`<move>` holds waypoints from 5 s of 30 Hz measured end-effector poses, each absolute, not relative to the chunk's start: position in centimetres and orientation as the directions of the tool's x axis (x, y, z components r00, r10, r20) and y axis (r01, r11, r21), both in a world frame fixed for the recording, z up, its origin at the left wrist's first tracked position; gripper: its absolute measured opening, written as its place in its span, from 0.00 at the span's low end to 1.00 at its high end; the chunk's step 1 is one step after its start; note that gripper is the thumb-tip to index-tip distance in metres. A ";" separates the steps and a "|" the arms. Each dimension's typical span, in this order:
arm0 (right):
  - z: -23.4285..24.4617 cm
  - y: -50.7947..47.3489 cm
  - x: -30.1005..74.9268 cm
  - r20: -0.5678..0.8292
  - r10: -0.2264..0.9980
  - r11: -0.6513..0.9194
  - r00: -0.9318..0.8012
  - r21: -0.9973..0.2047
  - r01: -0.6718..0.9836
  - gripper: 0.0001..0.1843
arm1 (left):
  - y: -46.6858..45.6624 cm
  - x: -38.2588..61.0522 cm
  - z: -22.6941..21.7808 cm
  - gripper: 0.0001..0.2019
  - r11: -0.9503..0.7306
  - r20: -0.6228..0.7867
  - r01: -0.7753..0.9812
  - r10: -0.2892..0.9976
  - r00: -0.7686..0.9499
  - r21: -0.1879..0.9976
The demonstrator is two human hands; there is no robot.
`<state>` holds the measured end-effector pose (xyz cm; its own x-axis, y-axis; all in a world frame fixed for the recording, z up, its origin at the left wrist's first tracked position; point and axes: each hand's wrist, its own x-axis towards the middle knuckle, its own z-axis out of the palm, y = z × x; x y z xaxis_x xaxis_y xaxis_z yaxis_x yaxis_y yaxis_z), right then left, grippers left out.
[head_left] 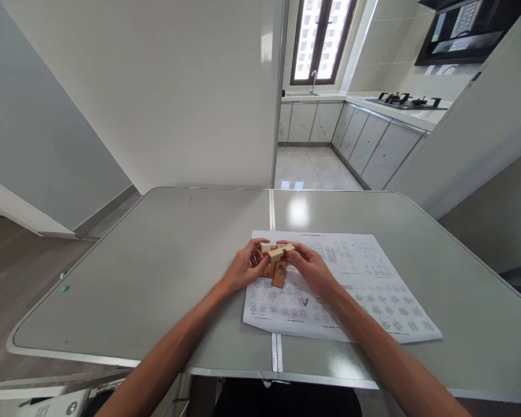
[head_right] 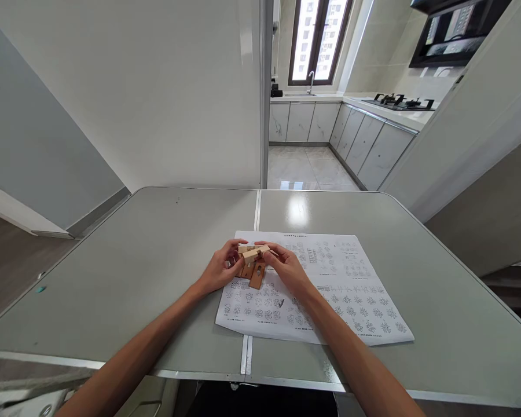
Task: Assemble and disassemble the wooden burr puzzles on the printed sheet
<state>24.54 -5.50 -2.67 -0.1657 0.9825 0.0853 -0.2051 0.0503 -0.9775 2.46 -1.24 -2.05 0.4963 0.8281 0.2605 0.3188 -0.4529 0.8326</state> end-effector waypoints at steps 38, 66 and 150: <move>-3.8 -5.0 24.1 0.010 0.996 -0.015 -0.088 -0.959 -0.284 0.23 | -1.8 2.7 -1.4 0.17 -0.590 0.396 0.443 0.796 0.458 0.675; -3.9 -4.4 26.3 0.176 0.982 0.119 0.062 -0.846 0.520 0.21 | 0.3 2.4 -3.0 0.23 -0.467 0.324 0.589 0.884 0.338 0.660; -2.4 -4.5 25.2 -0.027 0.999 -0.046 -0.044 -0.858 -0.512 0.26 | -2.4 4.6 -1.0 0.39 0.024 0.043 -0.149 0.902 0.430 0.989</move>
<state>25.21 -4.54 -2.36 -0.0444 0.9987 -0.0269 -0.5124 -0.0459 -0.8575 4.62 -2.42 -1.04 0.4304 0.9016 0.0431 -0.1487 0.0237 0.9886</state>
